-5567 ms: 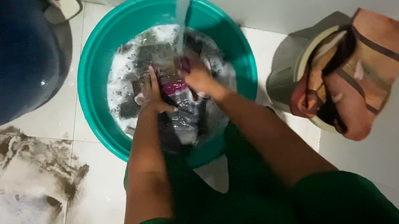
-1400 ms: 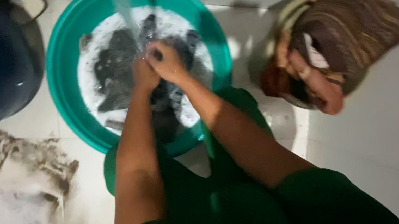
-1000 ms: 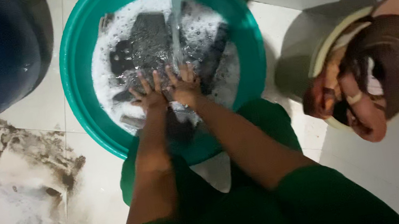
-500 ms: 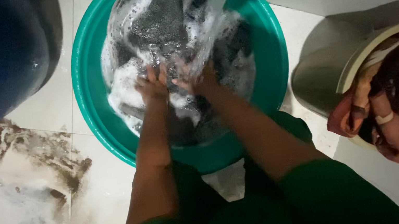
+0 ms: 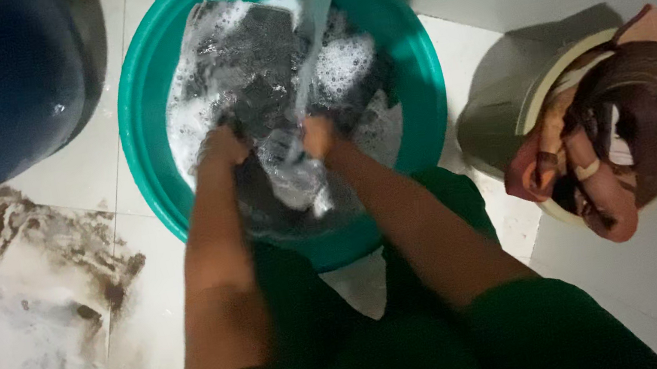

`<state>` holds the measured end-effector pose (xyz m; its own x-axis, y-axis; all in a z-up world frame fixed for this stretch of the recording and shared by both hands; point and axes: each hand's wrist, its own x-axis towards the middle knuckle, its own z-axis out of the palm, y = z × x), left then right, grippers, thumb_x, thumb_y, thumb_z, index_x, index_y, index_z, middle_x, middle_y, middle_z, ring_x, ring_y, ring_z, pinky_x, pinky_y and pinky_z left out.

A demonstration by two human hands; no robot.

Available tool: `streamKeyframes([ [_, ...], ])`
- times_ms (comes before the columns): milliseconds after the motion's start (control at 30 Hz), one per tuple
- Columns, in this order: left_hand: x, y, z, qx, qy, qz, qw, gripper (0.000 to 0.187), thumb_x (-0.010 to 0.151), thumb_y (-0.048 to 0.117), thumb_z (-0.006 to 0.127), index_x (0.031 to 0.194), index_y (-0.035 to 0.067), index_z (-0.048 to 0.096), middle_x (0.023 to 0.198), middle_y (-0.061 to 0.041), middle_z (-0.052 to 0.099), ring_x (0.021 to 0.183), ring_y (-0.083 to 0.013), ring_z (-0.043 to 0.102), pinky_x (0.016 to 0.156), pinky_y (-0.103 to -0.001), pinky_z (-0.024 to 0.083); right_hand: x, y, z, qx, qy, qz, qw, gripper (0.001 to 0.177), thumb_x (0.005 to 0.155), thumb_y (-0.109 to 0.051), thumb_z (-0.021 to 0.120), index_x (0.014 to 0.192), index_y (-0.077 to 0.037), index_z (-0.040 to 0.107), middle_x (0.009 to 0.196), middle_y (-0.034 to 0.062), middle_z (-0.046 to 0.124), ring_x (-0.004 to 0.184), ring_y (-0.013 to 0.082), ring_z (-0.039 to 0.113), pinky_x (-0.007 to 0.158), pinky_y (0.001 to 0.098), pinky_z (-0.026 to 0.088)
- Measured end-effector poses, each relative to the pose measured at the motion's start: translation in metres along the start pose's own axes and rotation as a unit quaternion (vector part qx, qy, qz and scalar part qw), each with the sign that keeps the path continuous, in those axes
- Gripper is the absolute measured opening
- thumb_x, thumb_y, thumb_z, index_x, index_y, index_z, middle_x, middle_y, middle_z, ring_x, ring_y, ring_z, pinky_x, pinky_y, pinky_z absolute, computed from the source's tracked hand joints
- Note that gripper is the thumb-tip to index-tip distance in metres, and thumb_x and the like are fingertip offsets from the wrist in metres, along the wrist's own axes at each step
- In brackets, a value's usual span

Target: The person washes several items of clothing by hand in a green basin under running water, scrubbing the fabric against itself and then placing the items in a nearby bucket.

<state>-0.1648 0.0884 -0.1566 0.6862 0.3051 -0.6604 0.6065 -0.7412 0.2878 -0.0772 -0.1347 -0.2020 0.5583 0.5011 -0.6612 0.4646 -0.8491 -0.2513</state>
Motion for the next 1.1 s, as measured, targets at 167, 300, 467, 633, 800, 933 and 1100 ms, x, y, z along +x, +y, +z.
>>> streamKeyframes([
  [167,-0.051,0.018,-0.029,-0.160,0.235,0.266,0.921,0.092,0.072,0.027,0.088,0.151,0.003,0.048,0.137,-0.027,0.061,0.128,-0.0446,0.057,0.111,-0.049,0.045,0.007,0.034,-0.041,0.182,0.227,-0.051,0.955,0.038,0.086,-0.010,0.062,0.124,-0.006,0.065,0.109,0.0222,0.065,0.098,0.0395,0.063,0.083,0.0496,0.052],
  [300,-0.072,0.067,-0.039,-0.120,0.378,0.355,0.846,0.093,0.076,0.032,0.092,0.151,-0.002,0.048,0.141,-0.030,0.060,0.129,-0.0481,0.055,0.109,-0.051,0.041,-0.035,0.059,-0.092,0.079,0.519,-0.225,0.821,0.033,0.089,-0.009,0.062,0.122,-0.005,0.066,0.106,0.0237,0.068,0.095,0.0434,0.065,0.084,0.0535,0.053],
  [467,-0.088,0.113,-0.046,-0.367,0.197,0.240,0.877,0.073,0.089,0.045,0.080,0.145,0.003,0.058,0.142,-0.018,0.067,0.131,-0.0266,0.065,0.114,-0.038,0.048,-0.128,0.035,-0.193,0.115,0.551,-0.247,0.789,0.017,0.102,-0.019,0.060,0.111,-0.005,0.064,0.095,0.0231,0.066,0.089,0.0442,0.065,0.078,0.0521,0.051],
  [633,-0.099,0.149,-0.061,-0.503,0.120,0.408,0.753,0.071,0.101,0.043,0.069,0.155,0.003,0.048,0.151,-0.017,0.060,0.136,-0.0248,0.060,0.118,-0.040,0.046,-0.212,-0.014,-0.264,0.252,0.497,-0.253,0.791,0.029,0.106,-0.028,0.056,0.113,-0.001,0.065,0.087,0.0259,0.067,0.083,0.0450,0.067,0.072,0.0492,0.052],
  [800,-0.090,0.159,-0.066,-0.560,0.091,0.421,0.708,0.081,0.100,0.037,0.072,0.161,0.002,0.031,0.152,-0.022,0.053,0.137,-0.0260,0.056,0.116,-0.040,0.045,-0.155,-0.033,-0.252,0.287,0.503,-0.238,0.780,0.035,0.108,-0.029,0.055,0.130,-0.002,0.062,0.115,0.0262,0.069,0.107,0.0430,0.068,0.090,0.0444,0.055],
  [933,-0.040,0.117,-0.022,-0.460,0.267,0.167,0.830,0.073,0.097,0.030,0.071,0.154,-0.002,0.038,0.144,-0.028,0.060,0.131,-0.0305,0.064,0.107,-0.037,0.052,-0.097,-0.018,-0.183,0.265,0.439,-0.319,0.797,0.066,0.097,-0.027,0.069,0.149,0.005,0.043,0.144,0.0313,0.052,0.130,0.0453,0.055,0.107,0.0468,0.044],
  [1100,0.003,0.028,0.086,-0.080,0.282,0.065,0.954,0.084,0.080,0.021,0.079,0.149,-0.005,0.039,0.143,-0.032,0.053,0.127,-0.0447,0.056,0.105,-0.042,0.049,-0.097,-0.011,-0.102,0.067,0.062,-0.093,0.991,0.099,0.083,-0.035,0.085,0.161,-0.028,0.025,0.167,0.0214,0.002,0.154,0.0468,0.004,0.124,0.0631,0.018],
])
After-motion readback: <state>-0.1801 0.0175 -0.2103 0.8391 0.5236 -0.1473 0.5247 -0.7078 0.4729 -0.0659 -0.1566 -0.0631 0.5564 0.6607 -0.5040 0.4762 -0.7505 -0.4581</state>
